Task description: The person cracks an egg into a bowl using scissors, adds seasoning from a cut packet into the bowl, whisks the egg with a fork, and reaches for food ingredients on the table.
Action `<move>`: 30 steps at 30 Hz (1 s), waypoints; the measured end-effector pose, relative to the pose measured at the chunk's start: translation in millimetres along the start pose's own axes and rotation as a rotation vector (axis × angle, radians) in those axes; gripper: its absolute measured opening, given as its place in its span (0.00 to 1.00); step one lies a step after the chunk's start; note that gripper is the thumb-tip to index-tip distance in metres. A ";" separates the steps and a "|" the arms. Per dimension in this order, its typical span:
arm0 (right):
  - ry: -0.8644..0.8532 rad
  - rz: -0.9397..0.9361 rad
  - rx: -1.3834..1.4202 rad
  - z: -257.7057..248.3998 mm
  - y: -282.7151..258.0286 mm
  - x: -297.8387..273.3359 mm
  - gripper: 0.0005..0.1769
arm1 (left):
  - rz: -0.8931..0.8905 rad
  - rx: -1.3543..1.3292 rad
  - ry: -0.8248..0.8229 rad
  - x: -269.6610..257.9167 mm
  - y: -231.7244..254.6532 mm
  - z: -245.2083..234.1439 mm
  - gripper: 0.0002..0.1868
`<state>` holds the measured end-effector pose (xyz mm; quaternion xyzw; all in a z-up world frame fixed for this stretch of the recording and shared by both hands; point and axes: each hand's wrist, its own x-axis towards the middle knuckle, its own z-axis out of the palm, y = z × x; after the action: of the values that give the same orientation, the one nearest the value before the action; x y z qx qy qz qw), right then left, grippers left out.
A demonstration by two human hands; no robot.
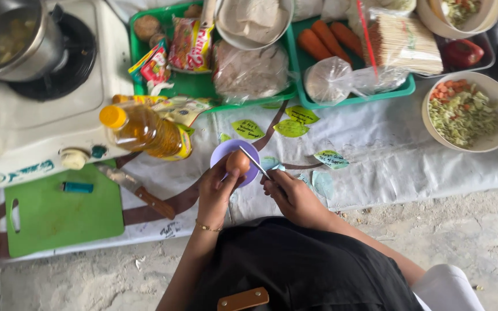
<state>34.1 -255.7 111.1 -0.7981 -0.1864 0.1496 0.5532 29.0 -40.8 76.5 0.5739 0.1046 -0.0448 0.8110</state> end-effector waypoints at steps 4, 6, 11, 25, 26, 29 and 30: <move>0.014 -0.095 -0.163 5.4 -2.8 5.0 0.09 | 0.028 -0.026 -0.008 0.6 -19.7 -0.7 0.30; 0.003 -0.048 -0.246 7.1 -5.3 9.2 0.10 | 0.069 -0.013 -0.035 1.3 -26.2 -2.8 0.29; 0.137 -0.150 -0.120 -0.5 -16.4 7.9 0.09 | 0.045 -0.023 0.021 4.4 -26.7 -7.1 0.31; 0.085 -0.256 -0.251 2.5 -14.5 22.1 0.06 | 0.123 0.153 0.019 0.7 -5.6 -3.3 0.31; 0.042 -0.192 -0.285 5.0 -13.1 27.2 0.05 | 0.129 0.168 0.008 1.2 -4.4 -4.3 0.31; 0.033 -0.175 -0.217 2.7 -14.7 23.0 0.06 | 0.123 0.189 -0.002 2.3 -4.0 -5.2 0.31; 0.045 -0.204 -0.166 1.0 -15.5 22.4 0.06 | 0.121 0.192 0.005 4.4 -3.9 -6.0 0.31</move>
<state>51.4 -239.6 124.6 -0.8210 -0.2659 0.0589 0.5017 31.8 -36.2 70.0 0.6543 0.0670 -0.0041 0.7533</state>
